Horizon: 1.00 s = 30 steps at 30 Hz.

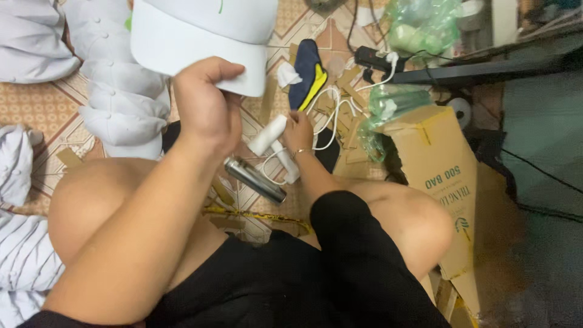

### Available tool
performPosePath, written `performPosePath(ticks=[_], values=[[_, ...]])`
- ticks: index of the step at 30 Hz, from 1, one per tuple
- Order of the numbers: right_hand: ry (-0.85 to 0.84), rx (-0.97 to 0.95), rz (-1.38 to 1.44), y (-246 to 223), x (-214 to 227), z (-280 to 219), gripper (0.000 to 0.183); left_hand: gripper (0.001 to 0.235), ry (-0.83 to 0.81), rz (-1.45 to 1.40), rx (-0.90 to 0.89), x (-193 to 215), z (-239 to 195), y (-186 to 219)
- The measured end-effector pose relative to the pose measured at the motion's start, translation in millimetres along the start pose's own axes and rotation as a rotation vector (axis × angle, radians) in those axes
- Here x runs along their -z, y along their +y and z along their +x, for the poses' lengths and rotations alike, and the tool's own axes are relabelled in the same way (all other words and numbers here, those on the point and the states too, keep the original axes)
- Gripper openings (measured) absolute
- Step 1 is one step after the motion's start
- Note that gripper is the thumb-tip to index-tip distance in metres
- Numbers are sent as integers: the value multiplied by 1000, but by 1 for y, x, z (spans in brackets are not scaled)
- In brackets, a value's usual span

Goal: The person sits on the floor and finishes white baseball caps by stuffing them with fabric, using a hairdryer to heat the logo, and spraying them with a can. The person handles multiple caps one at a time, repeating the stuffing, heating, and spraying steps.

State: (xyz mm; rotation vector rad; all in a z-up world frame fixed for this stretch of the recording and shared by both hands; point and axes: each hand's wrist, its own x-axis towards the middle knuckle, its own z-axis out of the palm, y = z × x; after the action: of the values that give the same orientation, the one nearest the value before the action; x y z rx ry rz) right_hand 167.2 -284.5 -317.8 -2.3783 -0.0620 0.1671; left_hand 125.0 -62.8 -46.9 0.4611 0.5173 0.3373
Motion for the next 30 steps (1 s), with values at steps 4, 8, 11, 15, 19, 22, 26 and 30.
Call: performPosePath(ticks=[4,8,11,15,19,22,26,30], values=[[-369,-223,-62,48,-14,-17,30,7,127,26,53,-2,-8,0],[-840,-272,-567,39,-14,-13,56,12,196,50,83,-10,-15,6],[-915,-227,-563,39,-12,-36,56,9,205,39,161,-8,-22,4],[-806,-164,-311,54,-29,-35,57,26,244,34,135,-8,-13,-1],[-554,-193,89,68,-21,-42,60,27,170,52,85,-9,0,-9],[-284,-239,436,51,0,-36,56,30,72,33,40,0,11,-10],[-118,-34,568,-11,59,8,43,31,-32,-26,62,12,26,-5],[-56,327,564,-107,154,32,32,34,-340,-105,-121,6,27,11]])
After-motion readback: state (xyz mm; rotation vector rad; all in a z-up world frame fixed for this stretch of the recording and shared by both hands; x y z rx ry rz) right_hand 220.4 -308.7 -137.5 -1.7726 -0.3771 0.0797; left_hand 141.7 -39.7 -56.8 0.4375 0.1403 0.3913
